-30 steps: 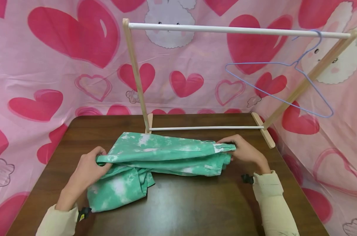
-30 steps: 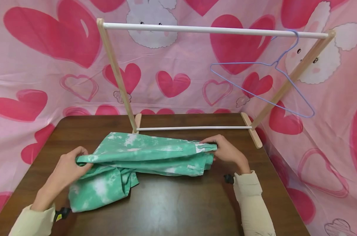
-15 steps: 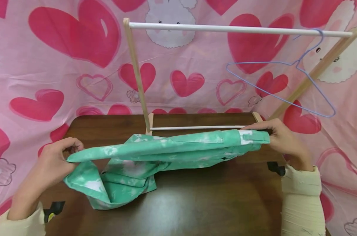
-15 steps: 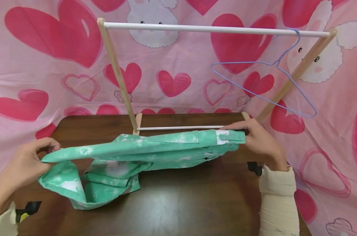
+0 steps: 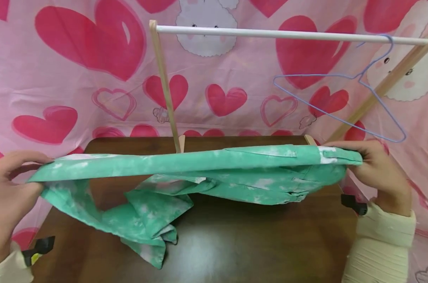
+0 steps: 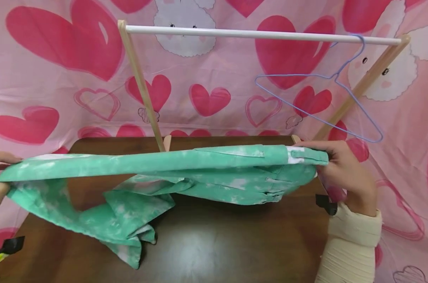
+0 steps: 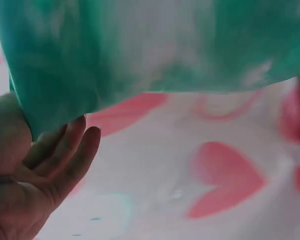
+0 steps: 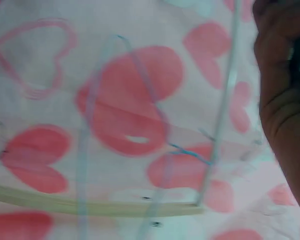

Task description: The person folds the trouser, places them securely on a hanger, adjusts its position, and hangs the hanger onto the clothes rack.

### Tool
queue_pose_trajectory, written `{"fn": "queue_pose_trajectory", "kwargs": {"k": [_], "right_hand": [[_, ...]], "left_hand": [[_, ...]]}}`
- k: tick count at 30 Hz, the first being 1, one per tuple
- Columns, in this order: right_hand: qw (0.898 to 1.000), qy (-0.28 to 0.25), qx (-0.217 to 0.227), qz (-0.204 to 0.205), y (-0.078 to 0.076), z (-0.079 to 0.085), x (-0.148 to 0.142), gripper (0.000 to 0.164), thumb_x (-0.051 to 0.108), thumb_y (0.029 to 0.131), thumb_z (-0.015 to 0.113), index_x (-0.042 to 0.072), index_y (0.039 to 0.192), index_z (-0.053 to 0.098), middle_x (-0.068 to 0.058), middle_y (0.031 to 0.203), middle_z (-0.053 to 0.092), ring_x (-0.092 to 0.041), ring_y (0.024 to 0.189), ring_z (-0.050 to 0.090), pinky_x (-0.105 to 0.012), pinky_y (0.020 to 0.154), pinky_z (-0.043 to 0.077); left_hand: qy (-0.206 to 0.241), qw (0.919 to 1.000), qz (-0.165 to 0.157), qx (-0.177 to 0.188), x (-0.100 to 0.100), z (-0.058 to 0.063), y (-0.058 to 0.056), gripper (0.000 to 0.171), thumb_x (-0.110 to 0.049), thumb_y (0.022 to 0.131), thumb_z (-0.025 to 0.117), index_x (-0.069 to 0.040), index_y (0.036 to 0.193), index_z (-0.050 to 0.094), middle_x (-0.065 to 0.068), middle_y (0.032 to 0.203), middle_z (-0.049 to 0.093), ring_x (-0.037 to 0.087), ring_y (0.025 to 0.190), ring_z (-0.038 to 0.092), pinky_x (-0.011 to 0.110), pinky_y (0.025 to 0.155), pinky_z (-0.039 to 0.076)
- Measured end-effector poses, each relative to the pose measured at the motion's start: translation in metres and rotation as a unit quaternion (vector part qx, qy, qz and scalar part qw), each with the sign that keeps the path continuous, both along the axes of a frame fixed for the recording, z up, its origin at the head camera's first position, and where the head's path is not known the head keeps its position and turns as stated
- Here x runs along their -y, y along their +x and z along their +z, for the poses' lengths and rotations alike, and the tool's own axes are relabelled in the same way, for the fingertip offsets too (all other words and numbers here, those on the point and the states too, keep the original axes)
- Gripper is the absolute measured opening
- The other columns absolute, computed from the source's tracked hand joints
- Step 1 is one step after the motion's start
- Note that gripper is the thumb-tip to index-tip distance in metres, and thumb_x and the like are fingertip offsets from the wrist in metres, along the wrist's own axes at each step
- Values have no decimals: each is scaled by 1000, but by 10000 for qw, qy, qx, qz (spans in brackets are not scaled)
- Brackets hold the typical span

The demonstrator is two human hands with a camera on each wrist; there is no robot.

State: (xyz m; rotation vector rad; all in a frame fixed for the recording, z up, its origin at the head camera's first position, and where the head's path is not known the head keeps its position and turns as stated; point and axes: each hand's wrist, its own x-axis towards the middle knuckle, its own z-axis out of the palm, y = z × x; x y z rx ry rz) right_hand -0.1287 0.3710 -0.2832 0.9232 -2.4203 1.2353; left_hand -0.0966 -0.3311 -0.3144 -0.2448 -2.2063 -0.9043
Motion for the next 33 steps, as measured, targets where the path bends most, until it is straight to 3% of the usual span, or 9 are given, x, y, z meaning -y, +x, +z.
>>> {"fn": "queue_pose_trajectory", "kwargs": {"k": [3,5,10,12,16,21,23,28,33], "right_hand": [[9952,961,177,-59,-13,-18,0,44,-26,80,58,-6,118,71,6,87,71,-6,69,59,-15,64,51],[9890,1367,551,85,-24,-36,2,41,-20,84,62,-2,119,72,6,95,71,-6,75,59,-17,66,52],[9648,2194,1451,6,-44,-85,6,23,-2,92,68,2,114,74,-1,107,72,-7,90,62,-27,77,55],[9558,2408,1675,-202,-46,-101,7,23,5,93,71,1,116,72,-4,108,73,-11,92,63,-32,79,56],[9517,2312,1870,-763,-44,-125,9,36,18,91,78,2,121,68,-9,112,72,-15,89,61,-32,77,54],[9654,1316,2050,-936,-40,-147,11,37,26,95,74,12,128,62,-6,122,65,-12,100,55,-24,81,49],[9711,897,2002,-937,-40,-152,12,33,23,98,70,12,128,61,-5,122,63,-10,102,55,-22,82,48],[9747,-226,2040,-886,-38,-155,11,24,11,102,61,-1,123,63,-11,103,69,-10,79,66,-26,66,58],[9721,-536,2169,-711,-36,-149,7,25,8,103,58,-6,123,63,-8,97,73,-14,74,71,-31,64,61]], "left_hand": [[-94,9981,389,464,3,-27,-8,35,19,73,69,4,104,77,-37,95,60,-17,80,52,-2,76,41],[-300,9929,474,1053,4,-49,-13,30,12,78,73,0,106,77,-28,90,65,-16,68,47,2,62,39],[-593,9700,60,2358,10,-94,-10,34,4,82,79,6,114,69,24,92,72,-22,68,45,1,60,39],[-472,9650,-19,2578,12,-104,-2,38,5,80,80,9,116,67,30,95,71,-24,74,49,-2,65,42],[-478,9511,122,3048,16,-114,17,40,-14,85,83,7,116,68,28,99,72,-16,71,58,7,59,47],[-771,9127,-88,4013,22,-122,31,63,-36,85,84,9,123,64,29,109,70,29,85,75,27,61,58],[-796,9070,-300,4125,24,-126,33,63,-31,84,85,13,123,62,30,109,70,33,87,75,29,62,60],[-1011,9268,-619,3564,31,-136,30,40,-6,83,83,15,113,68,24,99,74,-9,76,63,17,59,53],[-1124,9503,-660,2827,39,-137,24,28,9,79,79,10,106,73,-3,91,74,-16,77,54,7,61,44]]}}
